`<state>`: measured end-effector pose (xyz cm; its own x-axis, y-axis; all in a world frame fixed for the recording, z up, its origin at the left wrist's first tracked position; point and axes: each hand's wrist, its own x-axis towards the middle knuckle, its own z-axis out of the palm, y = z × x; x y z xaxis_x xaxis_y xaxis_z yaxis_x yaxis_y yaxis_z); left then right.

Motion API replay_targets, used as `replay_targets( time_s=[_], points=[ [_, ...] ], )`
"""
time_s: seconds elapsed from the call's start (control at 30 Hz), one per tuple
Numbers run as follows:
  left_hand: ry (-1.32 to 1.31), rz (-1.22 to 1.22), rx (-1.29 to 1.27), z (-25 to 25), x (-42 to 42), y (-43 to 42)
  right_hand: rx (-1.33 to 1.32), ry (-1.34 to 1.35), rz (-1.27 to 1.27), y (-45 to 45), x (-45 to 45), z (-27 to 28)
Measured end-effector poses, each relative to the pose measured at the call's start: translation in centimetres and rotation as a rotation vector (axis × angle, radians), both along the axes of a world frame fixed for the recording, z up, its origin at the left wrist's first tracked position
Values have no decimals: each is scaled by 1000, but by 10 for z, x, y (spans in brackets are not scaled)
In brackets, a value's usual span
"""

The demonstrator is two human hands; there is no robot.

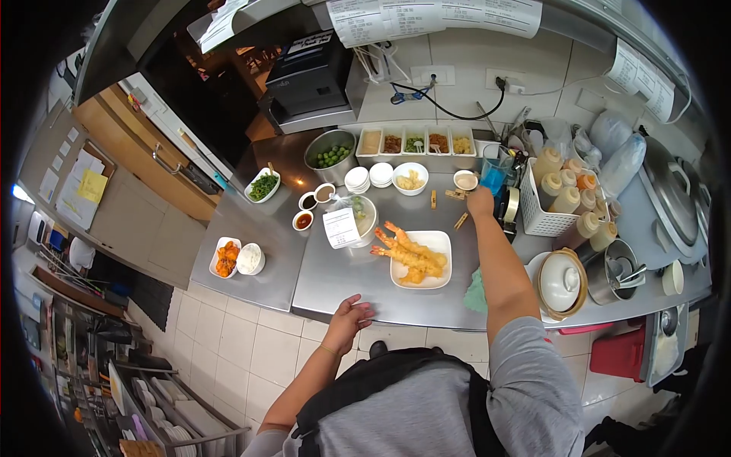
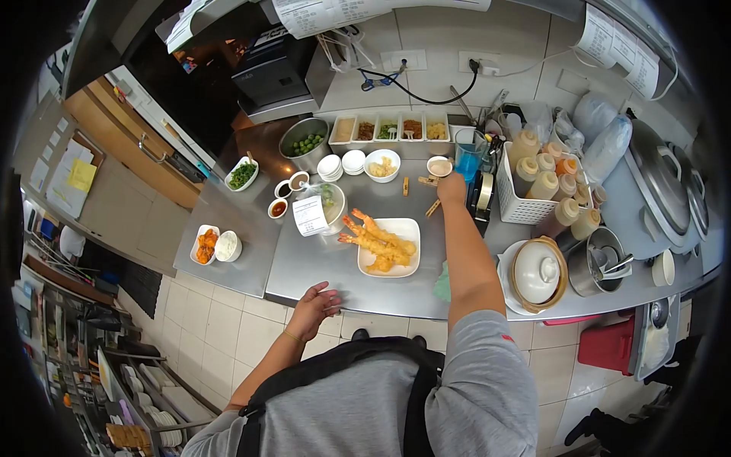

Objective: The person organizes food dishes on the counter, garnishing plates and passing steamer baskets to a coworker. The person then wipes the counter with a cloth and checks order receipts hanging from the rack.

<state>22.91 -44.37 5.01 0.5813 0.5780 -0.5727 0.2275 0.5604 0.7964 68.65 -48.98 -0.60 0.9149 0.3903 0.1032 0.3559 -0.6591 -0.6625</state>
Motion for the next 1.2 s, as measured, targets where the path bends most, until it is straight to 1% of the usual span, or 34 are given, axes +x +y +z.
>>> replay_targets(
  time_s=[0.1,0.2,0.3,0.4,0.47,0.5,0.57,0.6,0.63,0.7,0.73,0.77,0.8,0.9,0.97,1.0,1.07,1.1,1.2],
  points=[
    [19,-27,0,3,7,-2,123,5,-58,0,-6,-9],
    [24,-45,-1,1,12,0,146,100,23,6,-2,-7],
    [24,-43,-7,-3,15,1,149,26,146,17,-4,-14],
    [28,-40,-13,-4,18,2,57,31,77,20,-6,-2],
    [29,-49,-10,-2,21,2,12,-135,45,24,5,-17],
    [33,-57,-10,0,23,3,-9,-221,27,26,9,-15],
    [38,-69,-12,0,25,2,-130,-94,54,28,18,-12],
    [20,-84,-25,0,27,3,-229,-98,97,31,22,-16],
    [3,-100,-40,-1,29,4,-326,-106,143,33,26,-20],
    [-16,-135,-75,1,31,2,-596,-252,281,35,31,-35],
    [-27,-153,-90,3,36,1,-586,-133,299,28,23,-23],
    [-43,-172,-105,5,42,0,-574,-19,314,18,2,14],
    [-50,-184,-108,5,48,0,-558,94,329,11,-15,36],
    [-101,-221,-124,3,63,2,-242,-203,86,-22,-53,25],
    [-167,-250,-152,-8,73,5,-286,-192,67,-28,-53,9],
    [-147,-224,-153,-7,79,2,-309,-182,57,-32,-53,0],
    [-98,-176,-152,-2,95,0,-157,-176,60,-25,-50,0],
    [-134,-198,-151,-2,100,0,-83,-168,61,-21,-51,0],
    [-220,-171,-210,-9,116,1,152,-404,91,-40,-66,28]
  ],
)
